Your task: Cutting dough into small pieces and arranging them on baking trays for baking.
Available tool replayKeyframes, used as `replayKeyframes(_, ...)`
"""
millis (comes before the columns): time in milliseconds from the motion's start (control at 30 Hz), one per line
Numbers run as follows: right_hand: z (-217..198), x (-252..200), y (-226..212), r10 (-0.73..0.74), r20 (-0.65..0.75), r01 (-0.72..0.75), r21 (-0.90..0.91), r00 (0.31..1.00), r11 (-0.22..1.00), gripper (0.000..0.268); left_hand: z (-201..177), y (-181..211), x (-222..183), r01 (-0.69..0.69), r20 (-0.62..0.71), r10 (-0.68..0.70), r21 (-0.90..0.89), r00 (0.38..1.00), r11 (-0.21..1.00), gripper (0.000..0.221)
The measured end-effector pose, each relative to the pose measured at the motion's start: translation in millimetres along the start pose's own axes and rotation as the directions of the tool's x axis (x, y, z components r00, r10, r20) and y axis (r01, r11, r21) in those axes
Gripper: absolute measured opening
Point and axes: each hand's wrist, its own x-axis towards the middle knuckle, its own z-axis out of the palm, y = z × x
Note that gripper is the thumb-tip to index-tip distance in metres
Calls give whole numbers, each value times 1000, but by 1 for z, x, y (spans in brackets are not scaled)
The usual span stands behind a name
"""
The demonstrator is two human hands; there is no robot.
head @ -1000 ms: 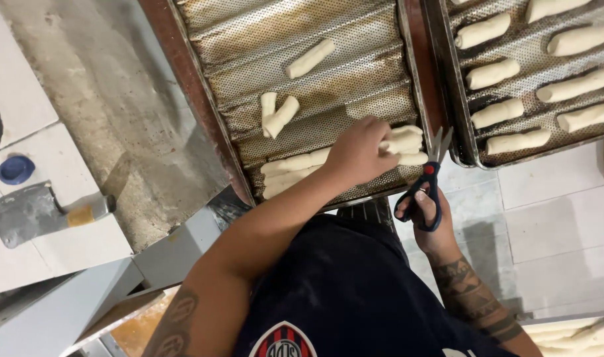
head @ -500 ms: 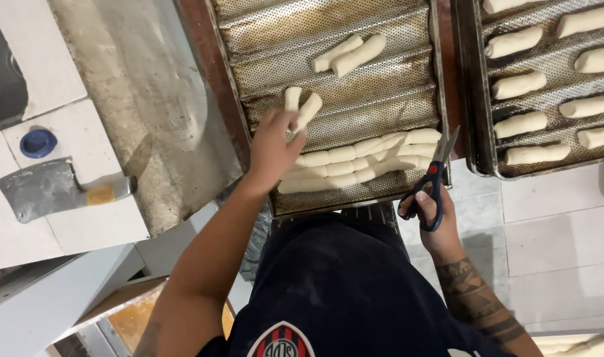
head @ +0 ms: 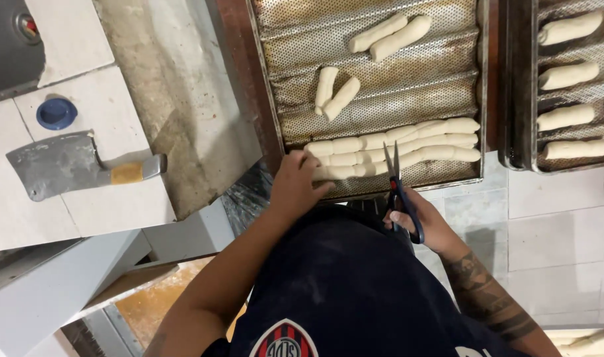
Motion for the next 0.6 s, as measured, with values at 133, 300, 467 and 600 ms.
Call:
replayKeyframes(133, 10, -7, -5, 13, 39, -16, 97, 999, 995, 42, 30, -19, -11, -130, -55, 139, 149, 989, 980, 35)
replayKeyframes(300, 17, -20, 65, 17, 334, -61, 123, 942, 991, 43, 34, -14, -12, -174, -159, 208, 203, 965, 964, 16)
replayKeyframes(467, 39, -21, 1, -58, 348, -61, 322, 936, 945, 31, 10, 8, -16, -52, 7, 52, -11, 999, 999, 19)
replayKeyframes(600, 57, -13, 26, -67, 367, -113, 449, 928, 886, 52, 4, 11, -23, 105, 208, -37, -329, 977, 938, 19)
